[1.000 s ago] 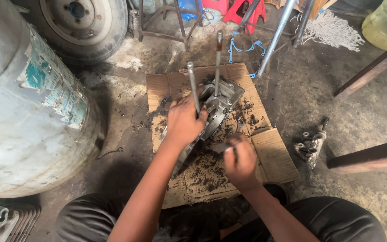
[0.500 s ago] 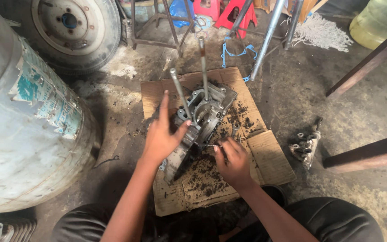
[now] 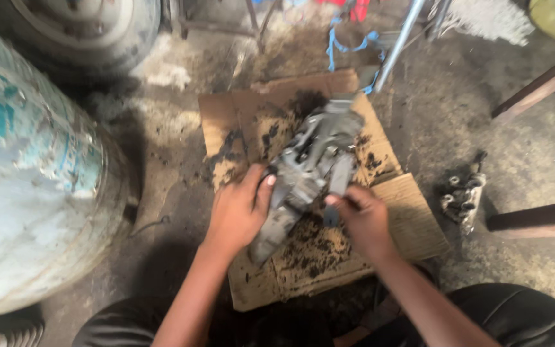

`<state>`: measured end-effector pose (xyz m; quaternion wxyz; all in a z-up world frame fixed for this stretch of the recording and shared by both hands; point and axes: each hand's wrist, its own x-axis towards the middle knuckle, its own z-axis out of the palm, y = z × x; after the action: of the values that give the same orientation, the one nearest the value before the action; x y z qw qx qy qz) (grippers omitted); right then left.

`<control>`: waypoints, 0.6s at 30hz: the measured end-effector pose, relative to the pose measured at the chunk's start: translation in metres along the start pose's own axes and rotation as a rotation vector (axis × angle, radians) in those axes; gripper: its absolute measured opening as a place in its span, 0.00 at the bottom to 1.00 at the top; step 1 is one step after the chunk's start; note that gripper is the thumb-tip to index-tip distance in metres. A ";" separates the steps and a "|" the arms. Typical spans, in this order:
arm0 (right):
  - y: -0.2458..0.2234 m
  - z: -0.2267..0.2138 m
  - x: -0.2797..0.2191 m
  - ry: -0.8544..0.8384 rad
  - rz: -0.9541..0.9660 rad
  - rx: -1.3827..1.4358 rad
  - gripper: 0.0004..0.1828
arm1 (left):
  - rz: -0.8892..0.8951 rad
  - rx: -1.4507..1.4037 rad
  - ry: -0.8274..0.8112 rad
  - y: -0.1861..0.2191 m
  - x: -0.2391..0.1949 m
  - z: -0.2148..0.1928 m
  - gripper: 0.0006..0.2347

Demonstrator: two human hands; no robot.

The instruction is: The person is cleaning a disassembled engine block placed on a cardboard sheet. They use a metal scraper to remove grime and carbon deposits from the exterior surfaces and crevices of the engine casing. The person repeatedly scrapes different areas, occasionally turning the block to access different sides.

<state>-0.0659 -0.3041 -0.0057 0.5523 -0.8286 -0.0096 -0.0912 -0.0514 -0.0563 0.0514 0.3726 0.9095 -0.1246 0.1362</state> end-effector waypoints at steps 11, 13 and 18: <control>-0.002 -0.001 -0.018 -0.170 0.349 0.589 0.11 | -0.037 -0.489 -0.062 -0.012 -0.007 0.019 0.16; -0.010 -0.007 -0.023 -0.113 0.199 0.426 0.13 | -0.042 -0.543 -0.056 -0.017 -0.006 0.020 0.17; -0.015 -0.021 -0.028 0.144 -0.264 -0.178 0.18 | -0.121 -0.502 -0.075 -0.029 -0.005 0.018 0.19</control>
<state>-0.0980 -0.3150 0.0111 0.4591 -0.8571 -0.0707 -0.2229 -0.0437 -0.0481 0.0188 0.5892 0.7987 -0.1137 0.0444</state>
